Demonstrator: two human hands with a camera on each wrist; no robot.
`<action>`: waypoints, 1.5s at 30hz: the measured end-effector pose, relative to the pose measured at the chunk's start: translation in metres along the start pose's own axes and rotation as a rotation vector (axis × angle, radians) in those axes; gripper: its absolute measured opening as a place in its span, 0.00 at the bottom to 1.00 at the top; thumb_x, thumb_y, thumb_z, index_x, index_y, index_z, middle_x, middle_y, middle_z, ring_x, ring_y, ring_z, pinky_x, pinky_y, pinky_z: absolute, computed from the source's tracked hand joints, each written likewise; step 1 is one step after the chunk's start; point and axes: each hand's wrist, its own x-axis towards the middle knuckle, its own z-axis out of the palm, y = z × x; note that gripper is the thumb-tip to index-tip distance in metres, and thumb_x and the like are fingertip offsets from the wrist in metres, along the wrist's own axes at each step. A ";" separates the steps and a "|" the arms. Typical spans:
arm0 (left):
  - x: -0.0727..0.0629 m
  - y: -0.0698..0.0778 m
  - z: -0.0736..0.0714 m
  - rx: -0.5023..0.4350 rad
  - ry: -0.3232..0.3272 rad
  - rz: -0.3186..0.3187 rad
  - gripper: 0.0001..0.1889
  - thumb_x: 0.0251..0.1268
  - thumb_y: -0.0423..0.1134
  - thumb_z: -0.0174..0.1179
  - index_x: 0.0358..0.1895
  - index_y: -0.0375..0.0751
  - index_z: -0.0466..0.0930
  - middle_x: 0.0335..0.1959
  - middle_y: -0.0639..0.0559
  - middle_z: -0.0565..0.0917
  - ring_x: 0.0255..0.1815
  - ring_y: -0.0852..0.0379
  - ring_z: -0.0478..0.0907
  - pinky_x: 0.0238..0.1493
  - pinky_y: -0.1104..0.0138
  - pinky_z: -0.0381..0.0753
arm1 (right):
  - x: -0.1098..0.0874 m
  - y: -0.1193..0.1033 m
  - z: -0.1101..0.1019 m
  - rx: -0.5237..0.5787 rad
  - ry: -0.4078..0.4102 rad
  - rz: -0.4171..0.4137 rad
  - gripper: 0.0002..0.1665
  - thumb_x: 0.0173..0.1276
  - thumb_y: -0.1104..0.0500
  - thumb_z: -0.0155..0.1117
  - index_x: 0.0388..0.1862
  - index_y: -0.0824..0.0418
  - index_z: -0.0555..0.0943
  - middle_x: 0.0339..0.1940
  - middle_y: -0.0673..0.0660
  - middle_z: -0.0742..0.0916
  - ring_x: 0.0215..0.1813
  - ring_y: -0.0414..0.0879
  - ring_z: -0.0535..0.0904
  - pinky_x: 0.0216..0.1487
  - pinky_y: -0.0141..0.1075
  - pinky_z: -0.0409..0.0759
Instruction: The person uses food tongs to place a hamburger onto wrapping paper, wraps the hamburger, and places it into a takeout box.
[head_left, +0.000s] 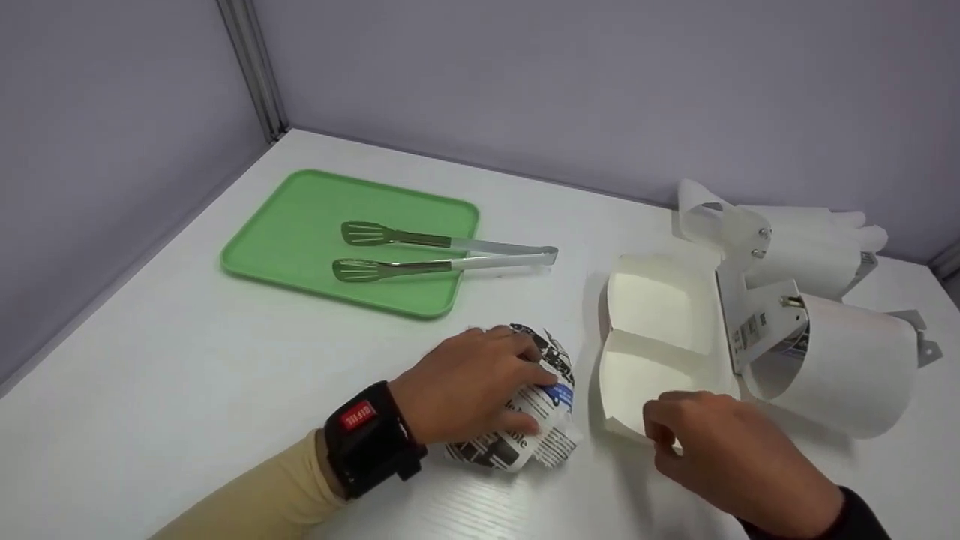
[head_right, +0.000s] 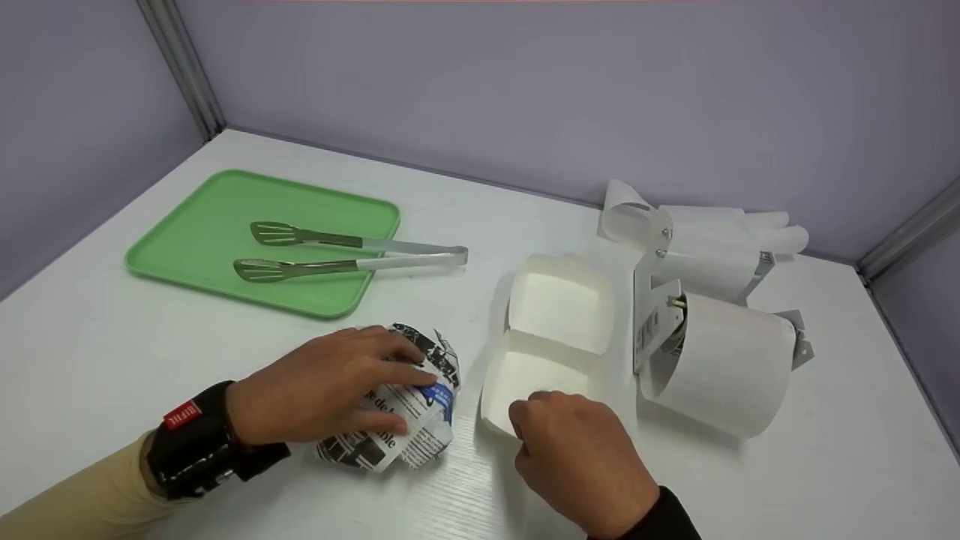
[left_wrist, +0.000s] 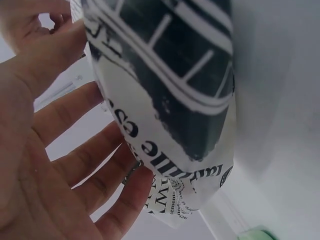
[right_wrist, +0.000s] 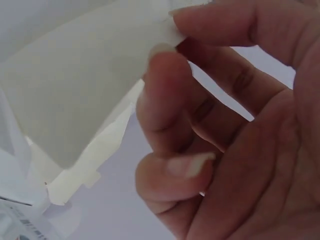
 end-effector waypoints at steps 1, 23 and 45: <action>0.000 -0.001 -0.001 -0.002 0.003 -0.001 0.27 0.60 0.60 0.68 0.62 0.56 0.83 0.59 0.53 0.83 0.61 0.56 0.78 0.60 0.59 0.80 | -0.001 -0.001 0.000 0.000 -0.005 -0.008 0.20 0.48 0.66 0.72 0.19 0.43 0.74 0.20 0.35 0.74 0.24 0.34 0.65 0.25 0.30 0.63; -0.015 -0.025 -0.036 -0.009 -0.020 -0.057 0.48 0.44 0.61 0.78 0.73 0.58 0.70 0.55 0.50 0.76 0.47 0.55 0.73 0.46 0.62 0.80 | 0.005 -0.027 -0.010 0.060 0.066 -0.048 0.32 0.52 0.40 0.80 0.55 0.45 0.80 0.46 0.43 0.86 0.44 0.38 0.81 0.41 0.37 0.82; -0.015 -0.009 -0.019 0.015 -0.319 -0.273 0.73 0.33 0.59 0.84 0.83 0.51 0.42 0.78 0.31 0.60 0.65 0.33 0.77 0.65 0.49 0.79 | 0.046 -0.061 -0.001 0.261 -0.096 -0.051 0.41 0.56 0.49 0.80 0.69 0.49 0.77 0.72 0.63 0.77 0.64 0.61 0.79 0.61 0.55 0.81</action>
